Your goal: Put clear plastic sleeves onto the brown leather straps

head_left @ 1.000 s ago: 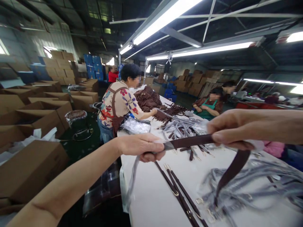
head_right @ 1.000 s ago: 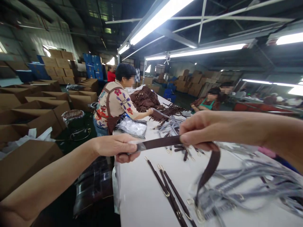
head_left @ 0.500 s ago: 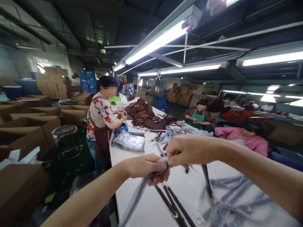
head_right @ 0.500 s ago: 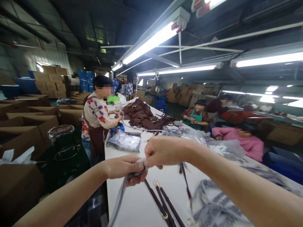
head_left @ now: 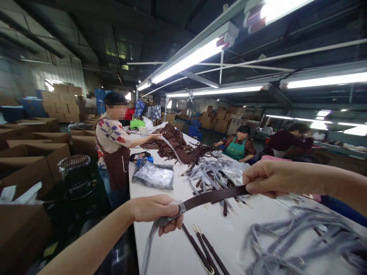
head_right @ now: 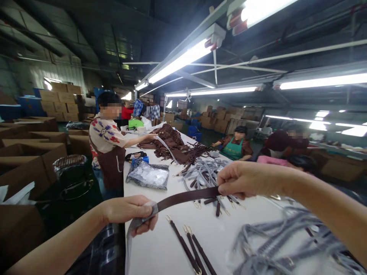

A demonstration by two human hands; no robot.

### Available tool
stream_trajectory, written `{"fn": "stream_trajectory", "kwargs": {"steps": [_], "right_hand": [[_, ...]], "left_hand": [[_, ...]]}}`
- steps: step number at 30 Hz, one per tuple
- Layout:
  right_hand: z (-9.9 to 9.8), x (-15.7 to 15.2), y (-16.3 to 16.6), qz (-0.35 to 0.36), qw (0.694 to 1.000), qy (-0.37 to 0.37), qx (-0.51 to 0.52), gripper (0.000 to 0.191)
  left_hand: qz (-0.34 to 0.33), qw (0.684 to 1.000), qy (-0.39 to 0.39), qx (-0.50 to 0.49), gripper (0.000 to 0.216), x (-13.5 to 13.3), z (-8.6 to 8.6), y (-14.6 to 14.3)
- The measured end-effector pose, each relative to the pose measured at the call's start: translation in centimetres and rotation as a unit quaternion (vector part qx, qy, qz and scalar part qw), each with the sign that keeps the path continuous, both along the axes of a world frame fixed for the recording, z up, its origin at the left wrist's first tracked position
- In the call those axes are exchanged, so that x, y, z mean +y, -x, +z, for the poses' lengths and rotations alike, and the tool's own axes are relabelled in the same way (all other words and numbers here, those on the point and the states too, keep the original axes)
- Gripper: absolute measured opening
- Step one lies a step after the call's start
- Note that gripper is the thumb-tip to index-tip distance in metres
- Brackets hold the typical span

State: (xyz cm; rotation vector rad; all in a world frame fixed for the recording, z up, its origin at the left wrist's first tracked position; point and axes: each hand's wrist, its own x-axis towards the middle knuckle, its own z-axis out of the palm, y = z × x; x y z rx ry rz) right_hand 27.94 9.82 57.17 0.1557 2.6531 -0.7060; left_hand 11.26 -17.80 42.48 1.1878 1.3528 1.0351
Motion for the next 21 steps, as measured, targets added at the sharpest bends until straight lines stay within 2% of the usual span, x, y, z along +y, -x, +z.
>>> {"fn": "stream_trajectory", "kwargs": {"steps": [4,6,8,10,12,14,17,21], "right_hand": [[-0.3,-1.5,0.7,0.035,0.991,-0.126,0.010,0.018],[-0.2,-2.3,0.8,0.038,0.985,-0.164,0.032,0.018],[-0.4,-3.3,0.8,0.070,0.975,-0.198,0.067,0.023],[-1.3,-4.3,0.9,0.148,0.952,-0.249,0.102,0.026],[-2.6,-5.2,1.2,0.229,0.911,-0.317,0.130,0.024],[-4.1,-5.7,1.6,0.249,0.884,-0.367,0.149,0.026],[-6.1,-5.6,2.0,0.216,0.891,-0.361,0.169,0.023],[-8.2,-5.3,2.3,0.191,0.925,-0.276,0.176,0.018]], "left_hand": [[-0.067,0.997,-0.031,0.006,0.057,2.9,-0.4,-1.1],[-0.076,0.997,-0.028,0.006,0.059,4.1,-0.8,-1.5],[-0.066,0.997,-0.028,-0.004,0.062,5.3,-1.3,-2.0],[-0.044,0.998,-0.036,-0.024,0.064,6.4,-1.6,-2.6],[-0.026,0.998,-0.039,-0.046,0.066,7.5,-1.9,-3.2],[-0.025,0.997,-0.041,-0.062,0.067,8.5,-2.0,-3.6],[-0.046,0.994,-0.064,-0.079,0.067,9.6,-2.1,-4.0],[-0.068,0.988,-0.087,-0.111,0.066,10.6,-2.7,-4.0]]}}
